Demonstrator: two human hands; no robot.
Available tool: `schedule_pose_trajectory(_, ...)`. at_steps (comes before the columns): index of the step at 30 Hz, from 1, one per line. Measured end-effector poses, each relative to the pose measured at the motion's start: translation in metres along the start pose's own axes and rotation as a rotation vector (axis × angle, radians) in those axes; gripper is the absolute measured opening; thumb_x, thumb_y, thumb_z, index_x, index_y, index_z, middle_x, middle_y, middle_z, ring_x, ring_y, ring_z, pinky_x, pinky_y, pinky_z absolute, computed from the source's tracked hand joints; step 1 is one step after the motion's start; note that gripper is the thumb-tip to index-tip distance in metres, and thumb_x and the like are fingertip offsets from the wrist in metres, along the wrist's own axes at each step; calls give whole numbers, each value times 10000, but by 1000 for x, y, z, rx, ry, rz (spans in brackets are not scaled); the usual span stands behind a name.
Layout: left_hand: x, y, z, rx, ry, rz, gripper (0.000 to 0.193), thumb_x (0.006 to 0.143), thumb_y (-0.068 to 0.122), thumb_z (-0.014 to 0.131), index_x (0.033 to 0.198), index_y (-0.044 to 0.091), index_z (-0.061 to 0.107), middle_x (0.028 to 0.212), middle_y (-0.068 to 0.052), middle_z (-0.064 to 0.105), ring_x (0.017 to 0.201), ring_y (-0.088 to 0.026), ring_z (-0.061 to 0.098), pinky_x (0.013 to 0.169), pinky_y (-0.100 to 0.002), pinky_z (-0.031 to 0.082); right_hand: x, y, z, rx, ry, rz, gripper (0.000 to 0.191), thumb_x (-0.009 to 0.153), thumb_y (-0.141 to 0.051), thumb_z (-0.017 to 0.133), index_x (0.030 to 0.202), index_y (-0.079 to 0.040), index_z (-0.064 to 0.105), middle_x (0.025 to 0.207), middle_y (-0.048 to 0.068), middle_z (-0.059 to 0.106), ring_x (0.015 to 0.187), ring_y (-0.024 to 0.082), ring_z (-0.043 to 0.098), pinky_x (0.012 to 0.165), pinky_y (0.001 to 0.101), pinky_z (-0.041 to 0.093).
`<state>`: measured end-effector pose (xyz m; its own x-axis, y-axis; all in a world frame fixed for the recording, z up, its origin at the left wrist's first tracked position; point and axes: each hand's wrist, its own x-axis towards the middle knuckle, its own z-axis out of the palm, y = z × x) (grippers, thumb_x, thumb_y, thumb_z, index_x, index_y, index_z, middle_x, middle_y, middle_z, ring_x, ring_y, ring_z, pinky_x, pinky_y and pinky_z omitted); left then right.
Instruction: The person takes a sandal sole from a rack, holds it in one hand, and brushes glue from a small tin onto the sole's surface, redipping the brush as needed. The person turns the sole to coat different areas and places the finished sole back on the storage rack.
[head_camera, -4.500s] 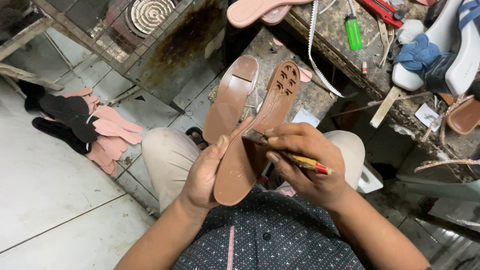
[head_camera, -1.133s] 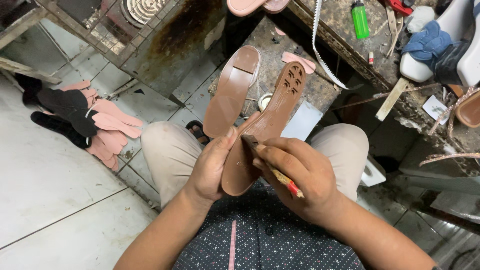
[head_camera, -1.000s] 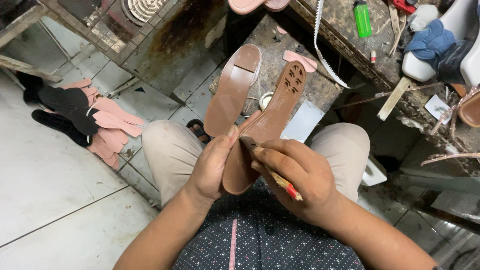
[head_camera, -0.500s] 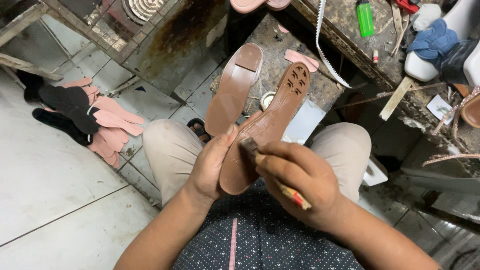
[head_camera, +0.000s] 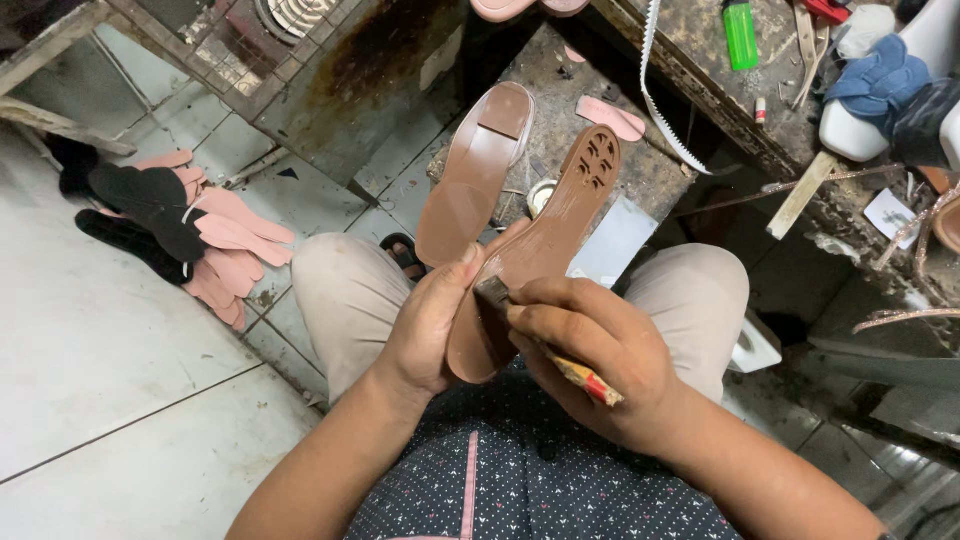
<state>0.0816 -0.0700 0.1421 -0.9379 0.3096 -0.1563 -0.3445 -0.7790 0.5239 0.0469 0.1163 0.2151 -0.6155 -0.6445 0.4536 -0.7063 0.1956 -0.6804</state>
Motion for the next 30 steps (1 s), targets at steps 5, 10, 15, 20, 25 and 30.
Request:
schedule_pose_trajectory(5,2,1,1,46,48,7,622,1128,324,326,1613,-64,302,1525,-187,504,1346,-225,540,1165,-363,427,-1,-6,4,44,-48,-55,318,879,40,786,1148,2,622,1166,165,670,1017,290,729,837,348,615)
schedule_pose_trajectory(10,-3,3,-4,2,85,72,619,1128,350,325,1622,-23,299,1514,-171,520,1304,-244,569,1122,-397,472,-11,1,1,85,-68,-73,256,908,-15,784,1123,-11,645,1114,153,691,1008,270,735,811,330,613)
schedule_pose_trajectory(15,-7,11,-26,0,211,226,620,1123,400,317,1622,32,297,1499,-135,528,1227,-270,602,929,-491,574,-16,50,-16,-87,267,174,154,1044,-104,714,1162,-13,675,1086,133,685,926,182,687,787,272,556)
schedule_pose_trajectory(20,-13,16,-47,63,408,150,693,1092,451,317,1619,1,288,1493,-140,519,1227,-251,605,870,-496,583,-14,119,-6,-134,185,447,151,984,-124,752,1079,-14,711,1011,110,706,895,224,705,786,323,546)
schedule_pose_trajectory(25,-35,11,-42,164,241,358,839,1058,406,503,1675,24,83,1609,-151,411,1349,-266,562,1075,-492,523,-18,157,16,-185,112,415,139,945,-137,772,1032,-44,715,985,121,689,893,279,699,782,369,541)
schedule_pose_trajectory(30,-38,11,-33,687,284,439,995,942,0,664,1668,53,-14,1734,-99,159,1463,-236,418,1200,-430,397,-21,171,28,-241,84,460,140,931,-160,777,1004,-57,716,989,131,672,874,320,680,754,398,529)
